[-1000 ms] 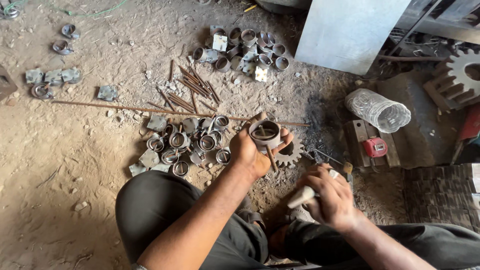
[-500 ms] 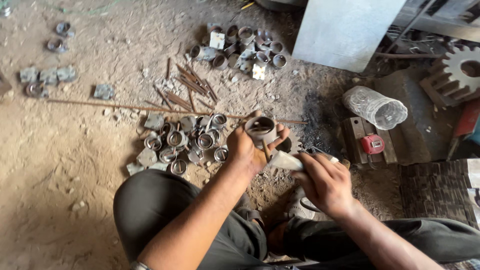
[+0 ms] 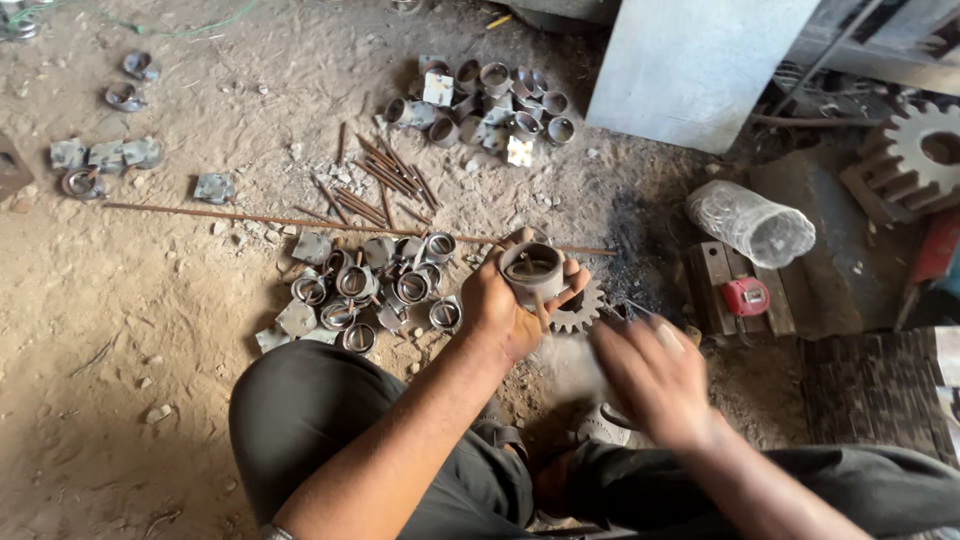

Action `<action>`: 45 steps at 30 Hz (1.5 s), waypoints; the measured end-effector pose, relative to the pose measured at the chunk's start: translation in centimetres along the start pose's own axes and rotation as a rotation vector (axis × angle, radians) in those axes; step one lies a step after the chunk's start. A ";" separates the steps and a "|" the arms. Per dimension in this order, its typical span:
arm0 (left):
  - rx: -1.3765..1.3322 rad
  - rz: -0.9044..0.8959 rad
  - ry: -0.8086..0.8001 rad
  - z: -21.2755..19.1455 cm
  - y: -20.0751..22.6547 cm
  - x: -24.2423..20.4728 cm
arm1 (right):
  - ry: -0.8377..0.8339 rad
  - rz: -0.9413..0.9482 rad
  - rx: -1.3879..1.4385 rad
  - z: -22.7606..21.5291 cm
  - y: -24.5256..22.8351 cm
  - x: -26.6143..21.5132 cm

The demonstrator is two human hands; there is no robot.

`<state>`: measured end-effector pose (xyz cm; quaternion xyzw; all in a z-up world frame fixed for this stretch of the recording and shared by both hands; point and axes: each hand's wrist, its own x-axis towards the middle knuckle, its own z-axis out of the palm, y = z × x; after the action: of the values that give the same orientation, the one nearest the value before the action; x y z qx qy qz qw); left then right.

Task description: The person sits on the floor and welds a small metal ring onto a gear using a handheld welding torch. They then insert a metal rod into a cylindrical metal part and repeatedly tap it with a hammer to adjust its position.

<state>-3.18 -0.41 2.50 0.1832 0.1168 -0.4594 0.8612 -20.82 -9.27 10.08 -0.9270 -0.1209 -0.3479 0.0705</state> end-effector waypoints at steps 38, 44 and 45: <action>0.261 0.240 -0.013 0.5 -1.1 -1.0 | -0.041 0.941 0.883 4.3 -1.8 -4.1; 0.260 0.216 -0.072 0.6 -0.7 -0.9 | -0.048 0.868 0.886 4.5 -1.4 -4.9; 0.224 0.192 -0.040 0.6 -0.5 -0.8 | -0.042 0.851 0.898 4.5 -1.2 -5.1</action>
<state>-4.04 -0.29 3.23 0.2795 0.0296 -0.3886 0.8775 -22.04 -8.07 3.42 -0.7805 0.1237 -0.1859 0.5839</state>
